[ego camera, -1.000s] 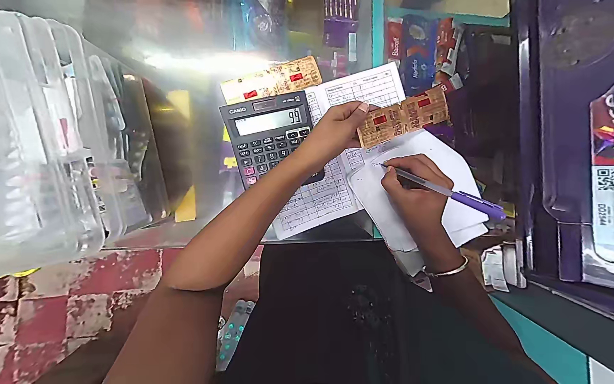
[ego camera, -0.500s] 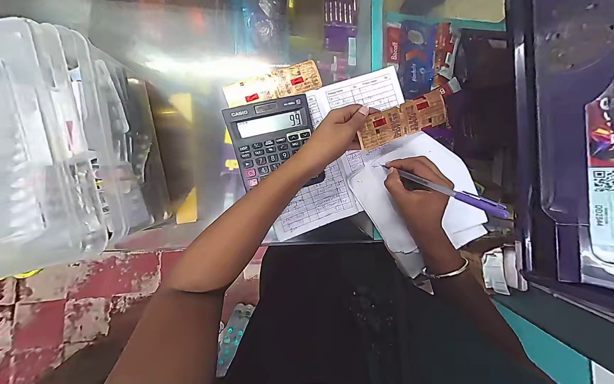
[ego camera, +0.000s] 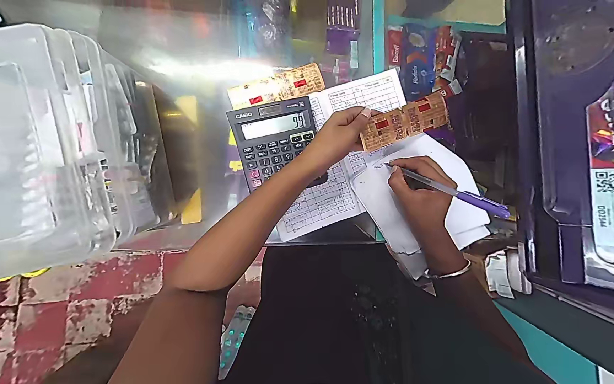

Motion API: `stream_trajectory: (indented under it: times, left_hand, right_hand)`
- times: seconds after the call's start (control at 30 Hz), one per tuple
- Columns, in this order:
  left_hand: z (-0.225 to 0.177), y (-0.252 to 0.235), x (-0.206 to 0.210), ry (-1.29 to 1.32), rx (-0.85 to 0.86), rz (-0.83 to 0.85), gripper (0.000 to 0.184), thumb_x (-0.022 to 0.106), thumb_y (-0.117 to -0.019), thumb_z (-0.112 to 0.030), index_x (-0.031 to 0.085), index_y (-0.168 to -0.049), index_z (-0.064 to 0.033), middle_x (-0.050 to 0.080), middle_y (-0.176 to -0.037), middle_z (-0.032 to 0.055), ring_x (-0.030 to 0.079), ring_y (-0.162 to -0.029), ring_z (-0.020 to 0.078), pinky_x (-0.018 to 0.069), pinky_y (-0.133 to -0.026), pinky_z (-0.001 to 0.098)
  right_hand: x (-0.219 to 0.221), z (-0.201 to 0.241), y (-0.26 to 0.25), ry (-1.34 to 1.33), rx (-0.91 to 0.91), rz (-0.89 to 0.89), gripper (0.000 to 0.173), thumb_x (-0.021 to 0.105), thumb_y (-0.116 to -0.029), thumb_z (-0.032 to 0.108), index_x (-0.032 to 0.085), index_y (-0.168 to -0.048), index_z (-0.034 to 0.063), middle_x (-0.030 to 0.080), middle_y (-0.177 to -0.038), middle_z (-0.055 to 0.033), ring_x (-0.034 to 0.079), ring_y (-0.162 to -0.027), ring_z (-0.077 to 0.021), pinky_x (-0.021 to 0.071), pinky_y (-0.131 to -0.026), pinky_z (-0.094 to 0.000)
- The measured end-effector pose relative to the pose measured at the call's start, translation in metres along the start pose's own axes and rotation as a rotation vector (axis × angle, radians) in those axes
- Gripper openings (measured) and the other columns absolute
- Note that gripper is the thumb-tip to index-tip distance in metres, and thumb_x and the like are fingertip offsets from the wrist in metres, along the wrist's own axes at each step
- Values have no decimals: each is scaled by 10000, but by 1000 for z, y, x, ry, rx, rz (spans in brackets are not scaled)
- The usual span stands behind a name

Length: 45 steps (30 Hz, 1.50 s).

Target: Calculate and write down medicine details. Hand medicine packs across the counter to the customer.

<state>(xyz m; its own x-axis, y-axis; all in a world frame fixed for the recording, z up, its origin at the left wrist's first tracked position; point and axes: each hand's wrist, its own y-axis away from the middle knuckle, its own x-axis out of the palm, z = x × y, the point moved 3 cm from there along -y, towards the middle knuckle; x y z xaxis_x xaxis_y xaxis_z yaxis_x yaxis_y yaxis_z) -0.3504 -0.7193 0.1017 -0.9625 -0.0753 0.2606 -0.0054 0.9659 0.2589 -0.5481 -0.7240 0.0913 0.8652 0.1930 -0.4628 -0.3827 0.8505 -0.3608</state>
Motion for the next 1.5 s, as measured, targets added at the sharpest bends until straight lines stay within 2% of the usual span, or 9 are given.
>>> stream_trajectory:
  times: [0.3,0.43,0.77,1.17,1.33,1.5]
  left_hand:
    - [1,-1,1,-5,-16,-8,377,314,-1131,-191,595,-1277,15,700,-1098,109,716,-924,118,605,-821,291]
    - [1,-1,0,-3,-17,-14,379,317,-1130,-194,602,-1276,8,694,-1101,100,708,-932,120,602,-822,296]
    - [1,-2,0,2,-16,-14,378,316,-1131,-188,601,-1274,16,699,-1109,107,712,-938,127,603,-826,299]
    - [2,-1,0,15,-15,-8,379,306,-1131,-186,593,-1278,14,700,-1102,101,713,-928,116,604,-822,292]
    - [1,-1,-1,0,-6,-10,377,310,-1130,-188,597,-1272,12,700,-1094,102,715,-925,119,608,-817,293]
    - [0,-1,0,-25,-11,-10,389,308,-1132,-204,597,-1291,2,701,-1111,107,717,-939,131,608,-825,302]
  right_hand:
    - [0,0,1,24,5,-15,109,690,-835,50,739,-919,0,677,-871,-22,603,-714,14,506,-623,-129]
    - [1,0,1,48,15,-11,124,693,-869,67,750,-958,4,679,-908,-29,606,-734,12,509,-646,-126]
    - [0,-1,2,46,-3,-37,110,694,-835,48,745,-920,-2,672,-867,-26,593,-689,14,498,-598,-124]
    - [0,-2,2,60,22,-39,126,691,-866,63,744,-962,0,673,-897,-31,594,-700,13,500,-614,-126]
    - [-2,-2,2,23,12,-87,111,692,-851,39,740,-940,-7,671,-886,-20,584,-677,24,495,-591,-117]
    - [-4,-2,-3,33,41,-24,107,691,-844,33,746,-929,-2,669,-881,-27,595,-688,8,508,-598,-129]
